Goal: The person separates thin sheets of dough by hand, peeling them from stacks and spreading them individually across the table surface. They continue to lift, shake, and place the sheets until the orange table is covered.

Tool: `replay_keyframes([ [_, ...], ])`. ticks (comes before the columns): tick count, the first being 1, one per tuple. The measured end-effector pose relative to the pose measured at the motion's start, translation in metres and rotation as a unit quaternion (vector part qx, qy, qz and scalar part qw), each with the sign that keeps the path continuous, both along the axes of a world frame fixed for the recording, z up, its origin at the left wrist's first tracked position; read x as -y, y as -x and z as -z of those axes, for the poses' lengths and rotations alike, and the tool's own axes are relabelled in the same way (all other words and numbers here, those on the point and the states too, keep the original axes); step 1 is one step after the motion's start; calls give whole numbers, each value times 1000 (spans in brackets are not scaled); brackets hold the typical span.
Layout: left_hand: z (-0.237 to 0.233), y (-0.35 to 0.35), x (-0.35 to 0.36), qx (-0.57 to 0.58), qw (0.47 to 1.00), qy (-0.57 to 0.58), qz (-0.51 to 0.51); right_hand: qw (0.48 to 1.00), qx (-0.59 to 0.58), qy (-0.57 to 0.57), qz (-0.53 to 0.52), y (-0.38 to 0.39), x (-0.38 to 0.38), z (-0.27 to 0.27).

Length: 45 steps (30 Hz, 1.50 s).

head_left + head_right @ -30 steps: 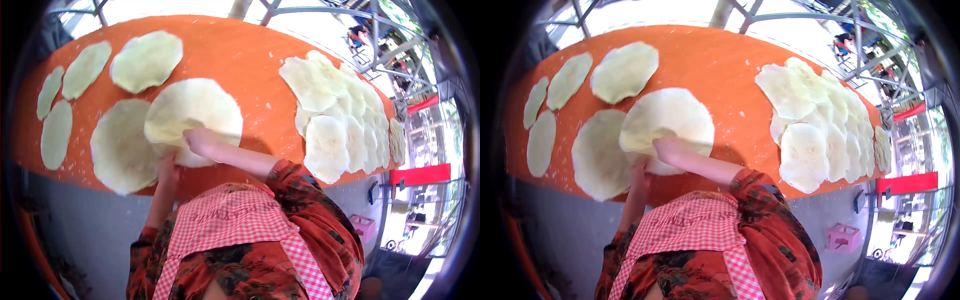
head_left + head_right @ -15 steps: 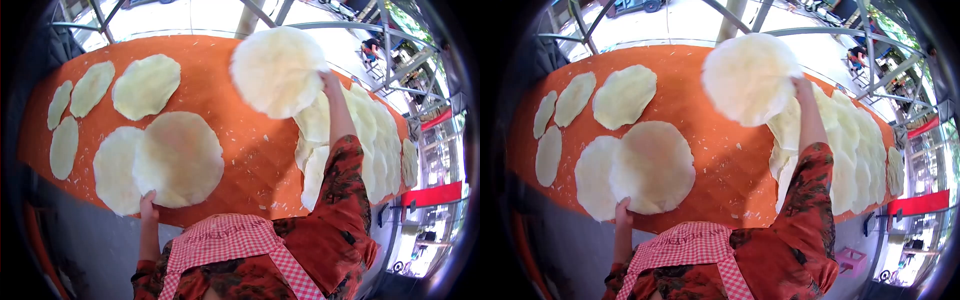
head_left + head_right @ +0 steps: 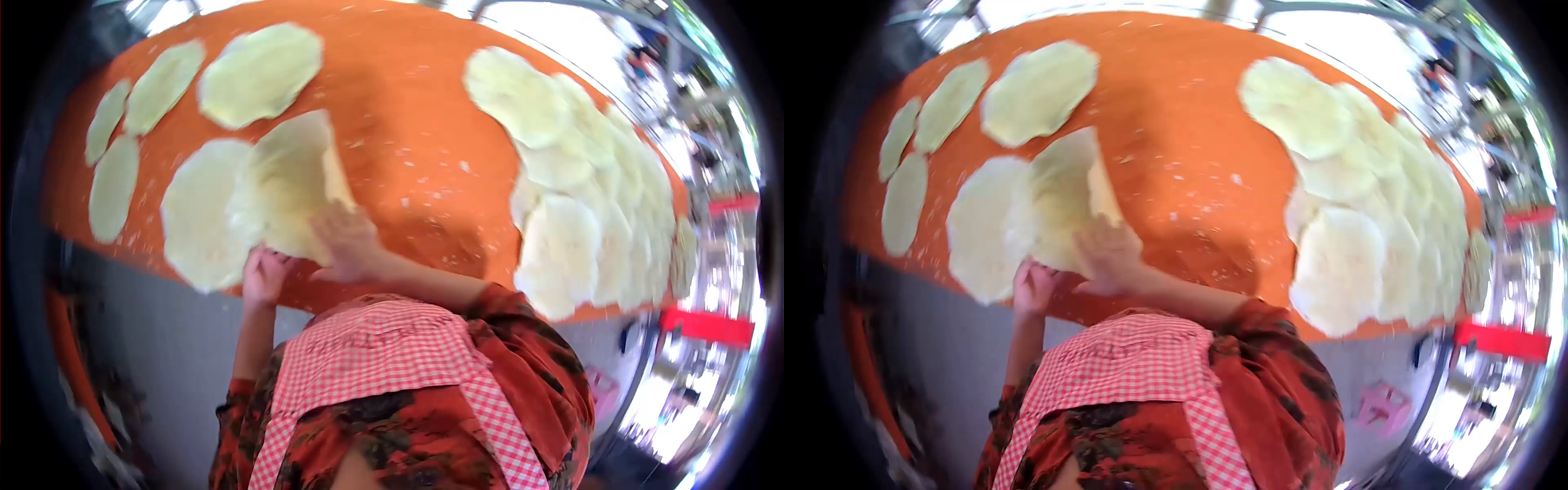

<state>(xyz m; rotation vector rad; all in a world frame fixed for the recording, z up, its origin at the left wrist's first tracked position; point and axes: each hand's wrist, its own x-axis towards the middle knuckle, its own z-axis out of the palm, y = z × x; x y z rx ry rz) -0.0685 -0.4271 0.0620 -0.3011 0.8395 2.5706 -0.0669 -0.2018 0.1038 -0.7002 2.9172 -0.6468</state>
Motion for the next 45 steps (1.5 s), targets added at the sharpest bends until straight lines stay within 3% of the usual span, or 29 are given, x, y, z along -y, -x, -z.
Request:
replay_keyframes([
  [1,-3,3,-2,2,1000,-11,3,1000,13,-2,2,3,11,-19],
  [4,8,16,6,-43,998,-10,39,982,-151,-108,43,7,33,-13],
  [5,4,19,4,-63,997,-18,52,996,-45,-31,71,13,32,-13],
  [7,-25,16,-7,-87,995,-1,55,973,155,129,115,46,18,-20],
  [9,-43,11,-8,-108,993,-3,45,946,36,199,252,68,-6,-50],
  [10,-46,6,-6,-113,993,-3,37,940,11,271,208,93,-35,-46],
  [11,-48,4,-1,-108,993,31,36,898,113,289,311,92,-62,-91],
  [12,-43,3,7,-103,993,44,33,882,20,347,318,95,-98,-103],
  [14,-20,-1,29,-92,993,67,24,862,-10,362,354,82,-170,-132],
  [15,-7,-3,41,-78,995,63,21,842,-43,313,437,61,-183,-157],
  [16,9,-7,54,-62,996,59,15,824,-66,325,460,44,-209,-152],
  [17,24,-14,63,-45,997,56,3,795,-95,221,557,29,-231,-149],
  [19,50,-30,73,-33,999,26,-11,773,-75,125,617,-1,-298,-111],
  [21,50,-50,89,-10,999,39,-35,740,-65,324,585,-50,-336,-61],
  [22,43,-57,90,6,997,59,-39,774,-270,52,571,-71,-397,14],
  [23,39,-64,94,22,996,77,-38,703,-231,-66,669,-85,-332,-10],
  [24,40,-71,100,29,995,80,-46,730,-255,-67,631,-93,-341,30],
  [25,41,-75,104,33,995,83,-50,777,-184,154,582,-86,-308,44],
  [26,41,-81,107,38,994,86,-48,794,-151,233,541,-73,-263,64],
  [27,39,-84,110,49,993,88,-54,830,-11,263,492,-57,-178,33],
  [28,35,-85,112,46,994,89,-45,783,140,458,397,-37,-141,59],
  [29,28,-85,115,41,994,90,-36,719,218,542,376,-20,-73,47],
  [31,17,-86,120,33,994,101,-26,775,252,513,270,29,-6,100],
  [32,12,-86,123,30,993,110,-26,787,258,492,268,54,29,110],
  [35,-5,-90,136,6,991,126,-41,787,287,444,317,112,106,98],
  [38,-17,-99,147,-13,988,135,-74,842,312,385,214,141,138,119],
  [39,-18,-101,151,-17,987,136,-86,839,312,382,231,145,147,110],
  [42,-7,-98,166,-49,985,114,-117,878,231,394,145,192,149,54],
  [45,-4,-94,167,-41,988,49,-140,935,171,300,84,200,154,-98],
])
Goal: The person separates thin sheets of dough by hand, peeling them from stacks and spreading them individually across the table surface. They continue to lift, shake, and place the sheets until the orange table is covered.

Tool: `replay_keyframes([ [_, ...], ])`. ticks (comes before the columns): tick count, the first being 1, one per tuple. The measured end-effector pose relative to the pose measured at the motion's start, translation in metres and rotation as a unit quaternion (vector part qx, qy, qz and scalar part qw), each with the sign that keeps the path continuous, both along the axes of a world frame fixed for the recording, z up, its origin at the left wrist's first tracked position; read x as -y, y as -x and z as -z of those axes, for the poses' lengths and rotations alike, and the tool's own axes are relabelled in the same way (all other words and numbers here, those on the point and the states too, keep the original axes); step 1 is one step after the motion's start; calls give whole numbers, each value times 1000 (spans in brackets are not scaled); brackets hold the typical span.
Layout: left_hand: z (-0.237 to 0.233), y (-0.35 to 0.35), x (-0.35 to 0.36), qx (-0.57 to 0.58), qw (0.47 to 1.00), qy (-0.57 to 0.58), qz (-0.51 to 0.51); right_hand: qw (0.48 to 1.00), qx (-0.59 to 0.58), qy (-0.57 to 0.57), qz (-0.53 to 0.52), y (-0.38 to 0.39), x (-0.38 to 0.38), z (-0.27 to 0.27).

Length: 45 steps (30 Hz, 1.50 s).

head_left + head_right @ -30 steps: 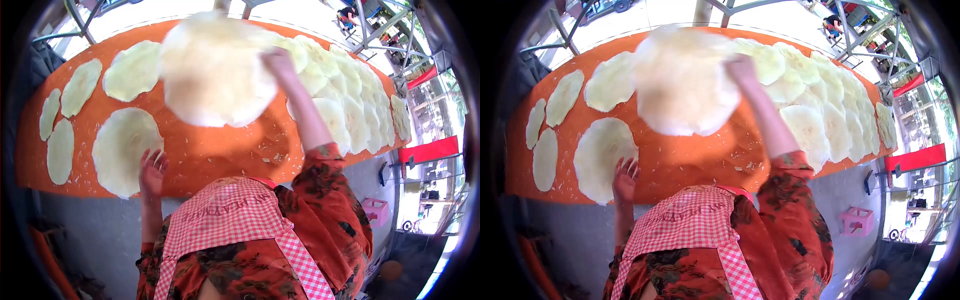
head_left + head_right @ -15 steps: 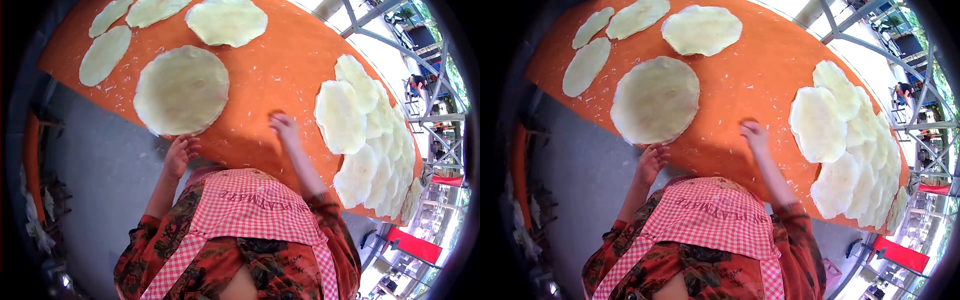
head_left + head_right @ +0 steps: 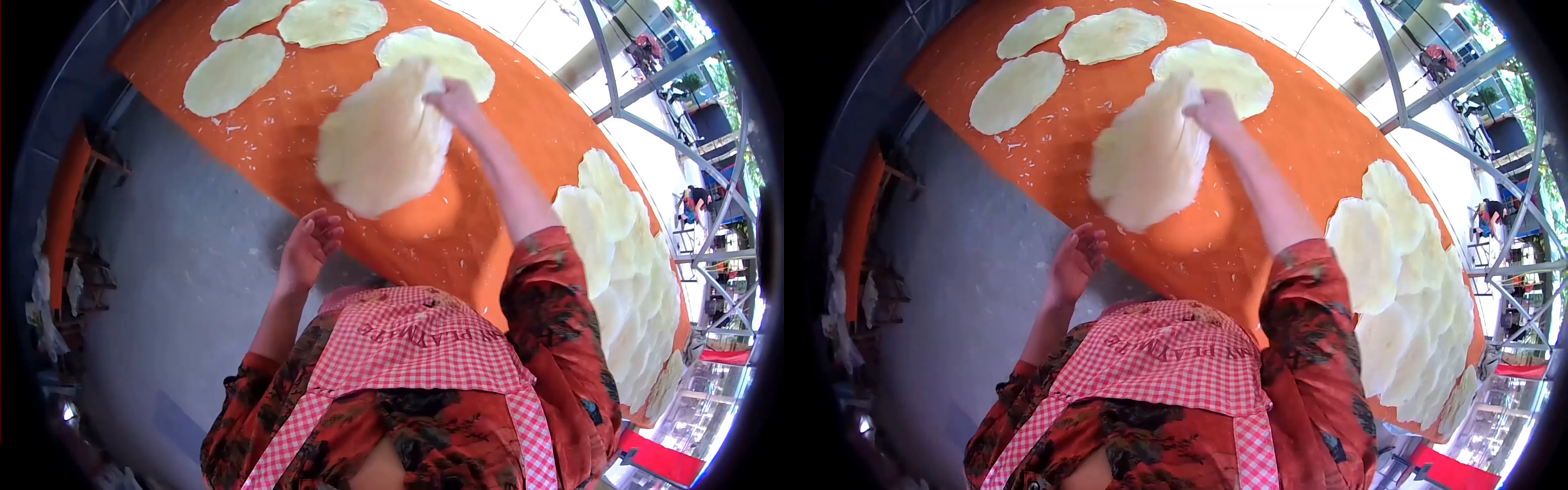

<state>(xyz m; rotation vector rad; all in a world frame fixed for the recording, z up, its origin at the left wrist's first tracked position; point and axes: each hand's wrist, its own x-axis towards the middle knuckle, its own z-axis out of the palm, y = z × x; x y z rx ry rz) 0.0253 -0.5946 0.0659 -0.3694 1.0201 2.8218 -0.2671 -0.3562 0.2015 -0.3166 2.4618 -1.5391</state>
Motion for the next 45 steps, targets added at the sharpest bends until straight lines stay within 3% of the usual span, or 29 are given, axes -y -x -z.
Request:
replay_keyframes([
  [1,-2,10,-2,0,1000,-29,-3,993,-86,-16,-74,16,-4,-15],
  [2,3,21,-4,-1,997,-79,11,988,-102,-44,-105,0,-1,-54],
  [4,0,44,-16,-21,983,-174,47,919,-296,-175,-192,-54,-3,-115],
  [6,3,66,-29,-45,965,-248,77,801,-474,-203,-306,-95,-14,-125],
  [8,15,87,-45,-71,945,-303,99,758,-499,-243,-343,-137,-26,-117],
  [11,-36,106,-78,-115,947,-296,51,787,-369,-353,-347,-175,-71,-54],
  [12,-26,108,-79,-93,966,-236,57,787,-308,-405,-351,-184,-90,-28],
  [15,15,100,-92,47,952,-284,103,793,-119,-498,-329,-211,-133,31],
  [18,18,106,-113,0,955,-247,165,939,-57,-271,-205,-208,-120,59],
  [20,3,102,-121,19,964,-196,179,988,-42,-107,-106,-198,-91,76],
  [23,-8,105,-125,44,975,-82,203,990,-85,-114,-16,-191,-48,89],
  [26,16,110,-130,87,973,24,215,999,41,34,4,-181,-48,113],
  [29,2,106,-133,102,971,84,201,954,198,222,20,-184,-54,92],
  [33,-7,106,-136,78,970,99,206,935,275,223,40,-183,-65,97],
  [39,-16,104,-136,44,961,159,222,928,274,236,92,-186,-64,98],
  [42,-5,107,-137,35,964,139,223,977,179,111,32,-185,-67,116],
  [44,10,109,-137,5,973,81,217,991,110,43,56,-187,-62,130],
  [45,9,108,-137,-5,974,112,198,995,76,9,68,-188,-57,130],
])
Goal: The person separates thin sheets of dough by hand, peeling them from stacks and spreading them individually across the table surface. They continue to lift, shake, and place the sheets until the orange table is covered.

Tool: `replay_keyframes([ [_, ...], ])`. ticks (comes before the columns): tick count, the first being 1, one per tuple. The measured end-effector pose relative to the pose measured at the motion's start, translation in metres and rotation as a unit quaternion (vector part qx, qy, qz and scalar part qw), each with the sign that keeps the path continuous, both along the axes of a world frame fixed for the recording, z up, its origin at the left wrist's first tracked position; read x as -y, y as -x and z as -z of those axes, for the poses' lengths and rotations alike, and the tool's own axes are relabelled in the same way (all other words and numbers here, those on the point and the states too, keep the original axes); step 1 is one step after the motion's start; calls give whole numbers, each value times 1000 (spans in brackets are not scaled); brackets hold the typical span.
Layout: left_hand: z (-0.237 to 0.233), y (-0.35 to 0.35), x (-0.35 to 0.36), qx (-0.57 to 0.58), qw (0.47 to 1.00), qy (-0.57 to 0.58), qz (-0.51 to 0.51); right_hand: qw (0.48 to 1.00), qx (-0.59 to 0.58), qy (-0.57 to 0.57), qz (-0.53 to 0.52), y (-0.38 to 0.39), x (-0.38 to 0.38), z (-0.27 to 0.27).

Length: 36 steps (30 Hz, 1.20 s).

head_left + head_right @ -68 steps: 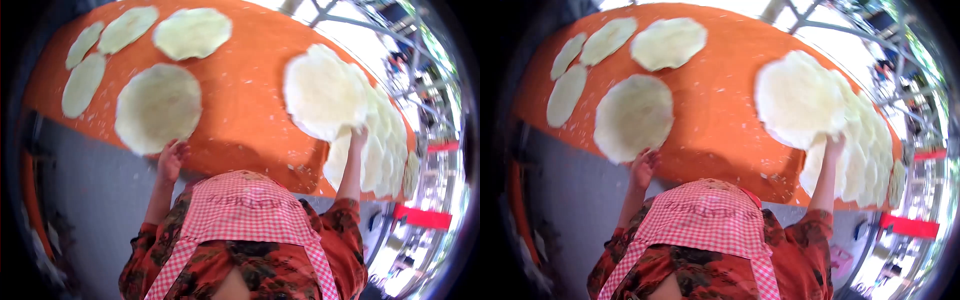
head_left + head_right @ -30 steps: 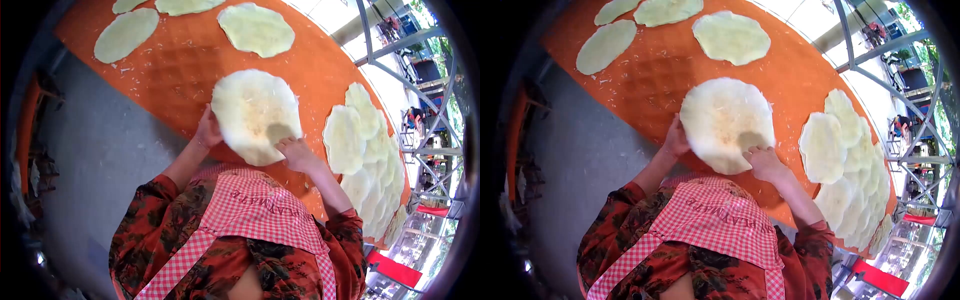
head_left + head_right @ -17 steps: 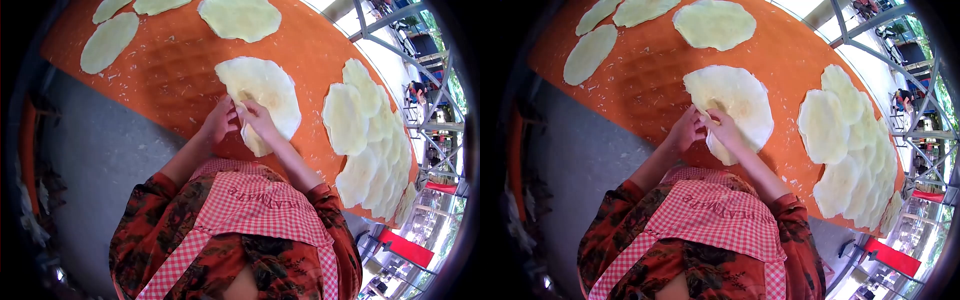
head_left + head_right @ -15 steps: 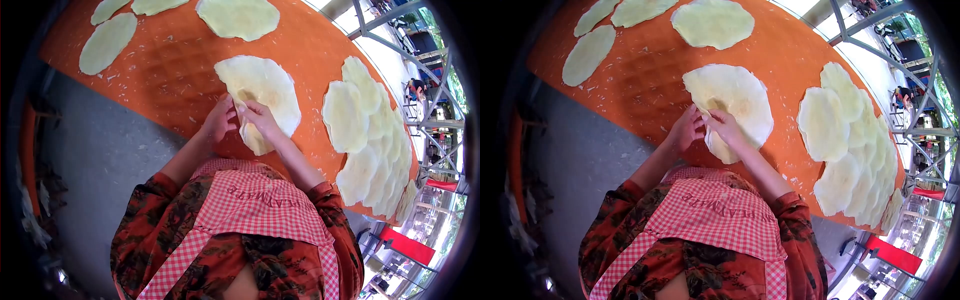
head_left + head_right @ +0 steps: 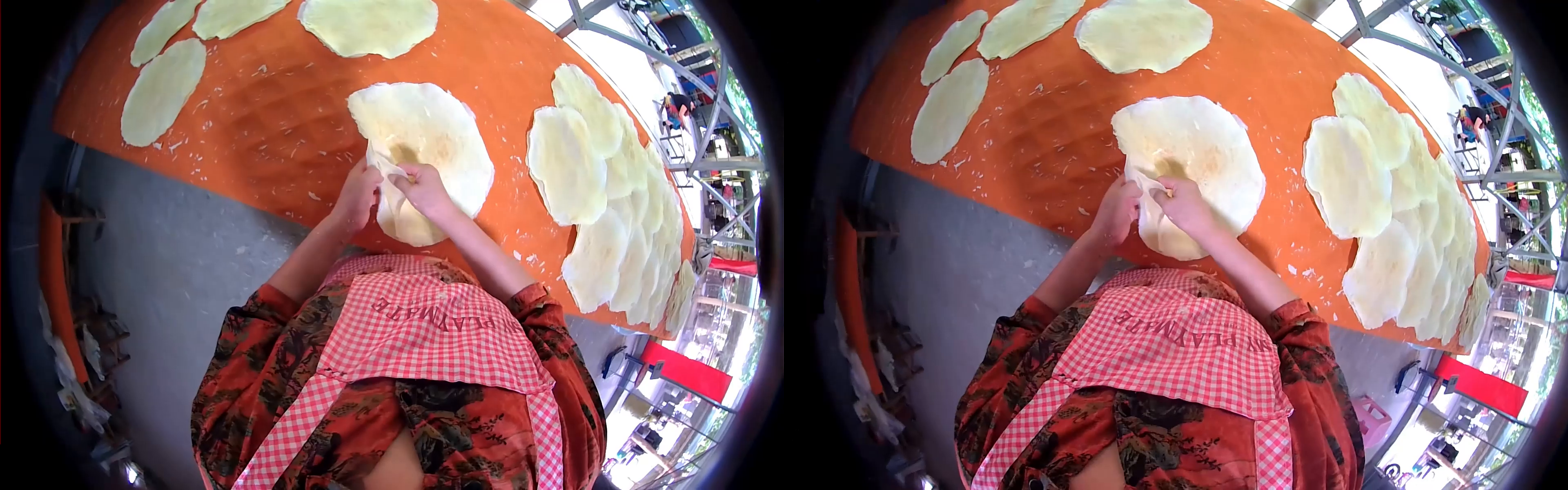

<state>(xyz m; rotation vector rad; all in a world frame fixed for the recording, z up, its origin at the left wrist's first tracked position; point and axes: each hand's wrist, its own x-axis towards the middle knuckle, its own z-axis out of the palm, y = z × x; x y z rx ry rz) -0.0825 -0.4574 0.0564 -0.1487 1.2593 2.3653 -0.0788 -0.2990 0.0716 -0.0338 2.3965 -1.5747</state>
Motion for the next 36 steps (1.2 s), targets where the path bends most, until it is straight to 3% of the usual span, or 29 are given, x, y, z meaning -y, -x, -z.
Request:
replay_keyframes([
  [2,-2,-4,1,-37,997,57,-32,1000,-1,-24,-2,1,3,-3],
  [5,8,4,22,-1,976,217,14,997,-48,-43,38,11,1,-4],
  [6,31,9,30,-57,990,125,-25,994,-72,-52,61,16,-7,-4],
  [7,9,9,39,-58,982,174,-49,992,-42,36,118,24,-19,-6],
  [8,41,17,79,-295,914,277,15,979,-25,72,189,30,-37,-17],
  [9,47,21,92,-77,986,145,-9,960,-8,108,258,33,-56,-35],
  [10,37,22,107,37,990,131,-41,935,8,145,324,34,-78,-48],
  [11,86,33,140,-31,991,115,-57,919,7,159,360,31,-115,-54],
  [12,100,35,160,-44,991,94,-81,903,7,173,394,20,-158,-60],
  [13,89,36,165,67,986,100,-119,889,-25,217,402,0,-195,-61],
  [14,95,34,181,55,986,120,-101,874,-56,261,405,-20,-231,-58],
  [16,50,23,174,153,982,75,-85,845,-75,267,456,-74,-285,-44],
  [18,16,5,155,146,986,-41,-76,837,-55,110,533,-136,-328,-19],
  [19,7,1,157,137,983,-94,-78,845,-40,88,525,-166,-355,8],
  [20,29,-2,171,152,978,-127,-68,820,32,-34,571,-184,-363,20],
  [21,70,-7,187,165,972,-159,-60,784,33,-291,548,-200,-370,36],
  [22,90,-11,206,176,964,-191,-52,696,19,-527,487,-205,-367,51],
  [24,41,-21,174,51,990,-130,-14,708,-152,-522,451,-176,-305,13],
  [25,28,-20,165,39,994,-104,-13,758,-202,-465,410,-152,-267,-11],
  [26,20,-19,159,31,997,-77,-7,827,-192,-370,377,-131,-243,-9],
  [27,16,-17,150,13,998,-65,-20,915,-113,-176,345,-107,-200,-17],
  [28,14,-11,146,-7,998,-56,-29,967,-57,-104,226,-85,-148,-39],
  [29,23,-3,152,2,1000,-21,15,987,23,-29,154,-69,-90,-59],
  [30,16,-2,146,-11,1000,-23,-1,994,-81,78,12,-55,-67,-11],
  [31,2,-4,133,-22,999,-29,-11,998,-45,-24,-42,-50,-20,-39],
  [33,-11,-5,113,-26,999,-40,4,982,-108,-66,-138,-33,42,-46],
  [34,-11,-3,113,-21,998,-43,28,968,-128,-168,-136,-28,64,-31],
  [36,-8,3,111,-38,998,-25,53,967,-156,-158,-122,-18,85,-26],
])
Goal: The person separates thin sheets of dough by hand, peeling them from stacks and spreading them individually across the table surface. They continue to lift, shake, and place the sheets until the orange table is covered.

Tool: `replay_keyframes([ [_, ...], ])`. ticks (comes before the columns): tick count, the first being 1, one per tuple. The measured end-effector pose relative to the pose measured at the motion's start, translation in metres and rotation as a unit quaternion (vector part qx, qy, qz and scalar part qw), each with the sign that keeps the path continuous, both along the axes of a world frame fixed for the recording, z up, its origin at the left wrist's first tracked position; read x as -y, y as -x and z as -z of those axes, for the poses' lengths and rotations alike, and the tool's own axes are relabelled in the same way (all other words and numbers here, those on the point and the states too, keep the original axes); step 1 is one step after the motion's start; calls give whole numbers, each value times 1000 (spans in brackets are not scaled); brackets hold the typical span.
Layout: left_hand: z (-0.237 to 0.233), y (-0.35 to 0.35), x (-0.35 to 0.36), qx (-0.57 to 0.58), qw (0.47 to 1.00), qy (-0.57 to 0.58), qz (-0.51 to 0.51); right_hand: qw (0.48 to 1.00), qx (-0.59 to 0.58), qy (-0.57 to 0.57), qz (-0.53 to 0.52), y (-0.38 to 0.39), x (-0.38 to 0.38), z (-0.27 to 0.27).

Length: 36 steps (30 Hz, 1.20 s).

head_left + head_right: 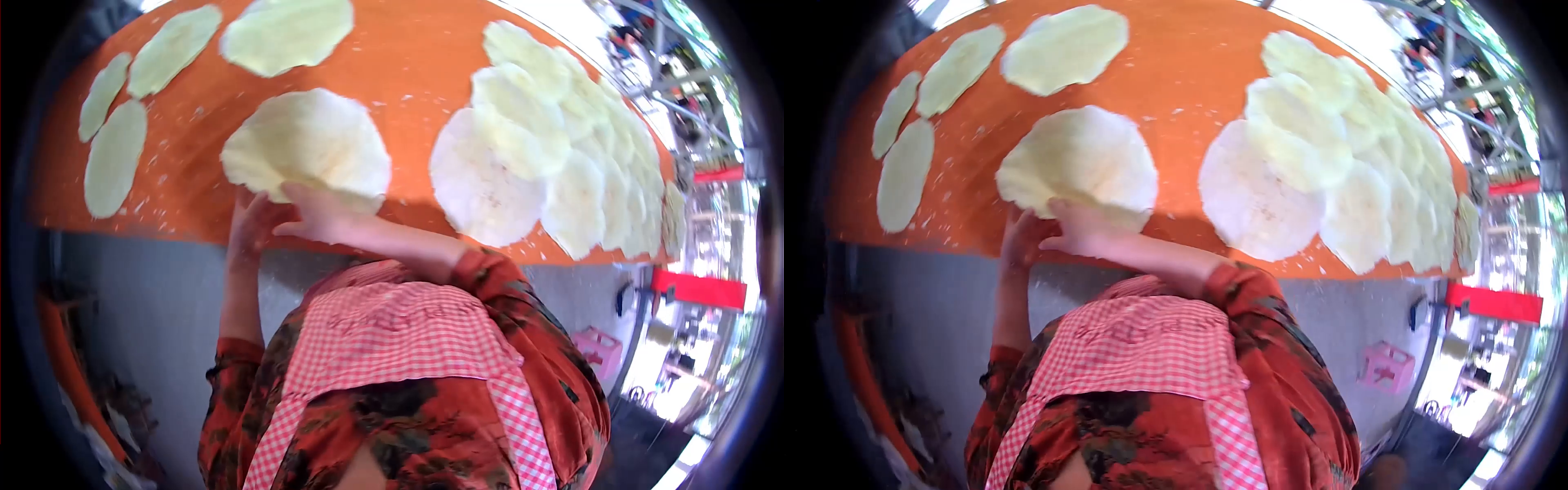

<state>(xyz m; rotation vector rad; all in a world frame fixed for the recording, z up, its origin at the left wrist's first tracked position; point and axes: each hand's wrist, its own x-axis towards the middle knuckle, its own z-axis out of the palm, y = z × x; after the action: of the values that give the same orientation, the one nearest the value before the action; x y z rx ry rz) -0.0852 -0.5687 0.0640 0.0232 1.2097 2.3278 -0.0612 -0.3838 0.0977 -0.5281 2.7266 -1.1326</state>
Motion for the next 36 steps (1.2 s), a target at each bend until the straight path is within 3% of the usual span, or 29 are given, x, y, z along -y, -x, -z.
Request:
replay_keyframes([
  [2,8,-2,-6,-5,998,27,-55,998,19,33,45,9,9,29],
  [5,6,-8,-15,-23,993,83,-82,993,49,64,84,20,-8,28],
  [9,-8,-11,-26,4,996,-41,-82,995,20,76,68,27,-37,-26],
  [11,-10,-4,-30,-8,990,-106,-94,949,17,281,144,29,-84,-35],
  [12,-9,-1,-29,-9,991,-62,-117,947,-12,302,111,27,-124,-55],
  [13,-6,-1,-24,-10,990,-17,-139,908,47,369,194,11,-158,-79],
  [14,-1,-1,-17,-9,986,30,-161,884,127,317,319,-9,-180,-124],
  [16,17,3,-1,12,976,115,-183,848,80,348,392,-38,-249,-104],
  [17,24,7,3,22,968,155,-196,829,75,301,466,-57,-273,-103],
  [20,35,7,1,-4,924,301,-235,773,40,337,537,-113,-356,-40],
  [22,75,17,-3,-147,871,409,-229,717,95,329,607,-143,-389,5],
  [23,90,19,-6,-216,833,457,-223,726,116,335,589,-161,-411,44],
  [24,86,18,-16,-306,744,555,-211,735,138,341,570,-174,-425,71],
  [26,66,19,-43,-468,509,704,-165,717,145,325,600,-179,-424,82],
  [27,65,19,-46,-449,543,691,-162,710,147,318,611,-176,-424,86],
  [31,63,18,-41,-425,561,696,-144,678,84,369,630,-165,-412,83],
  [36,74,22,-32,-412,575,694,-133,736,57,336,585,-135,-384,22],
])
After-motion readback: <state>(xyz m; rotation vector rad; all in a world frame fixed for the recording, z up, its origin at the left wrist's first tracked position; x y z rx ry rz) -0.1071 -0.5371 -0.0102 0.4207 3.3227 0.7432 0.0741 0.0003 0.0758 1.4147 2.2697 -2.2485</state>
